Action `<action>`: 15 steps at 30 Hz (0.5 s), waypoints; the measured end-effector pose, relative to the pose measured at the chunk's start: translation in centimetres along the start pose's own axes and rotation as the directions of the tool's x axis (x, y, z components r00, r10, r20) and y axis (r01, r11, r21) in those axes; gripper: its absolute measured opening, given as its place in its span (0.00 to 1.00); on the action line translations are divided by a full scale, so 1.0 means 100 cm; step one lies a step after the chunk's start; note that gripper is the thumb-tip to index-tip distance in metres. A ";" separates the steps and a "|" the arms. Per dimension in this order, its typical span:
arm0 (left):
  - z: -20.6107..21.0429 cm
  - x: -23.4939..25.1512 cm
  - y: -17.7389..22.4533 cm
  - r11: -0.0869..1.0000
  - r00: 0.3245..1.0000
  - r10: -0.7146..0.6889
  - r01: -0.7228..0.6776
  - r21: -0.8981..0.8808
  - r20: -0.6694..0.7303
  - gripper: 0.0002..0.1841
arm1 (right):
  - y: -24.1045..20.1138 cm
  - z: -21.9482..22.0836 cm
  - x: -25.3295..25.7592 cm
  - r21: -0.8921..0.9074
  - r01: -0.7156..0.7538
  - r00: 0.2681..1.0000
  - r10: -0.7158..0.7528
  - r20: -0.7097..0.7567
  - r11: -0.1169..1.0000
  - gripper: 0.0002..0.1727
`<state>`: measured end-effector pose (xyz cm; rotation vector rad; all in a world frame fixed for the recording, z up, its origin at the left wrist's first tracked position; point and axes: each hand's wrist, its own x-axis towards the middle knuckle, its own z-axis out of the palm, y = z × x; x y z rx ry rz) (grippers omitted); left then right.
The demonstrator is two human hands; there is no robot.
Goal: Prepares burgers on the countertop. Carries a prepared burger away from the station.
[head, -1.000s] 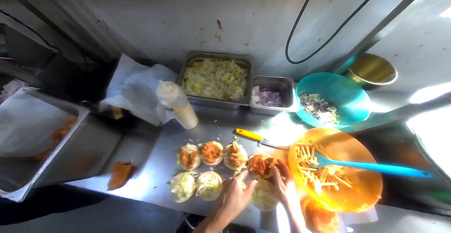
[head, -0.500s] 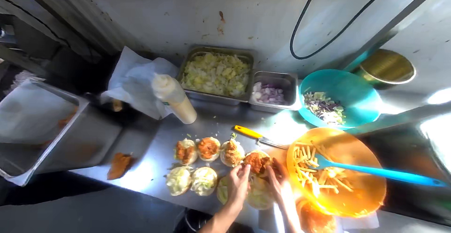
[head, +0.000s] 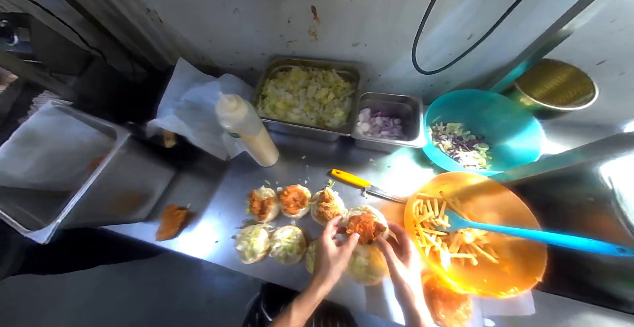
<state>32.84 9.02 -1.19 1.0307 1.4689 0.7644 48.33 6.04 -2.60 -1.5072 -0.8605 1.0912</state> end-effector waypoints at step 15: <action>-0.018 0.022 -0.009 0.261 0.503 0.681 -0.846 0.465 0.532 0.19 | 0.032 -0.029 -0.043 -0.555 0.633 0.732 -0.651 0.202 0.539 0.17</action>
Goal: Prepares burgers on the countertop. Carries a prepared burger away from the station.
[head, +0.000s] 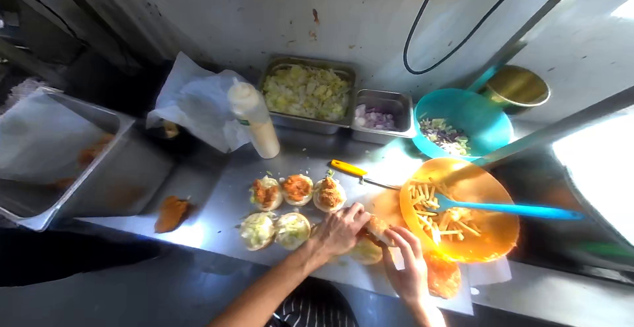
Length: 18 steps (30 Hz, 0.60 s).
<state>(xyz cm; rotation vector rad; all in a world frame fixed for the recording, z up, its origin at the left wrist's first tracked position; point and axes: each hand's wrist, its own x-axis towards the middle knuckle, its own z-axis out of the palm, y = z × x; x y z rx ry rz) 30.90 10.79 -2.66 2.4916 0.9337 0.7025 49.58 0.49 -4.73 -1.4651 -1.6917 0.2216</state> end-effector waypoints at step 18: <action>-0.024 -0.026 0.016 0.988 0.945 0.083 -0.118 0.095 0.316 0.23 | -0.011 0.025 -0.054 -0.262 0.228 0.959 -0.170 0.228 0.938 0.22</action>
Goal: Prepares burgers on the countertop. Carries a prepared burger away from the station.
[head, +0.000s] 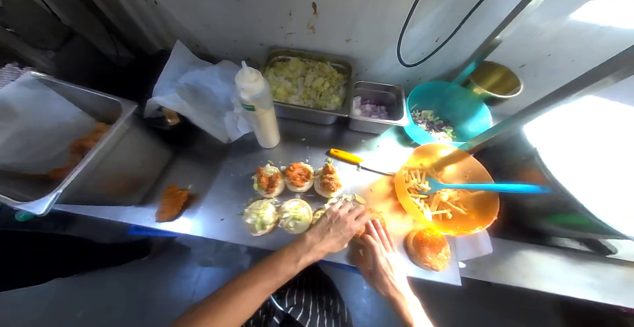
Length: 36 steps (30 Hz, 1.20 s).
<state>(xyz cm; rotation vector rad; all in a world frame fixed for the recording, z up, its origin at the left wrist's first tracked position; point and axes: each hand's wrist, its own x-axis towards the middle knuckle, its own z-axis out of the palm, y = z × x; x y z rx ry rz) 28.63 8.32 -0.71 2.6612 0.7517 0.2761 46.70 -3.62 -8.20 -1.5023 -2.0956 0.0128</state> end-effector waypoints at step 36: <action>0.032 -0.053 0.060 -0.199 0.800 -0.379 0.421 -0.885 0.466 0.30 | 0.053 -0.037 0.108 0.253 -0.794 0.476 0.307 0.824 0.552 0.53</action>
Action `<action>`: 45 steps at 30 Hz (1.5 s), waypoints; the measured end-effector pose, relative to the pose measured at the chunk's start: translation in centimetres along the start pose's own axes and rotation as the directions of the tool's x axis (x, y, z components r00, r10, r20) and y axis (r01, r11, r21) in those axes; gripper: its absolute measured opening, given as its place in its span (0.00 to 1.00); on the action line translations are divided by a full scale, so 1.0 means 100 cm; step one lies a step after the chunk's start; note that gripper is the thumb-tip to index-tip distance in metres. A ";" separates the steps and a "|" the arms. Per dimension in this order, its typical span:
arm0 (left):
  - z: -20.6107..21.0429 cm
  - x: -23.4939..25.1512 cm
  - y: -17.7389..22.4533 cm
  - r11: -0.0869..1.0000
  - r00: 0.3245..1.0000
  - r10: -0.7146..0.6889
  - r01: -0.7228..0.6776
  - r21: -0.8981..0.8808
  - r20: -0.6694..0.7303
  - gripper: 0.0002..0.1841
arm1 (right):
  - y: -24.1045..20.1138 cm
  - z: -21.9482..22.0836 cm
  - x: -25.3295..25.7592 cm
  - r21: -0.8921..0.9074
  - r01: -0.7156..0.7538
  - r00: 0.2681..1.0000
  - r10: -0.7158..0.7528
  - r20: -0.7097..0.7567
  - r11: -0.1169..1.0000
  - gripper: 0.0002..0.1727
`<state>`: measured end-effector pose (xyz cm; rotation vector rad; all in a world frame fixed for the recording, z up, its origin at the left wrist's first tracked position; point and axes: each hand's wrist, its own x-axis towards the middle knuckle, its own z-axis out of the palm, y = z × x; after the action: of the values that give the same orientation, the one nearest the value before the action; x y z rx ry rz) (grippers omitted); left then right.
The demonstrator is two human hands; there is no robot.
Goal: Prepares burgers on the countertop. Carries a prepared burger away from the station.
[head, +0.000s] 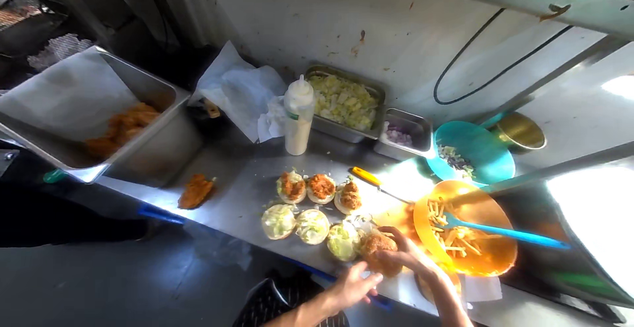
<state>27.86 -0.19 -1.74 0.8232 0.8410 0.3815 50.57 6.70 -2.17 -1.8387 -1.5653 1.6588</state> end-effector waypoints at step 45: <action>-0.103 -0.118 0.030 0.719 0.659 0.110 -0.570 -0.398 -0.744 0.36 | -0.077 -0.004 0.106 -0.010 0.119 0.992 -0.119 -0.042 0.993 0.28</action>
<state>12.52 -0.25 2.51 0.1920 1.1351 1.3221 44.55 18.39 -2.69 -1.7354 -1.6317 1.5542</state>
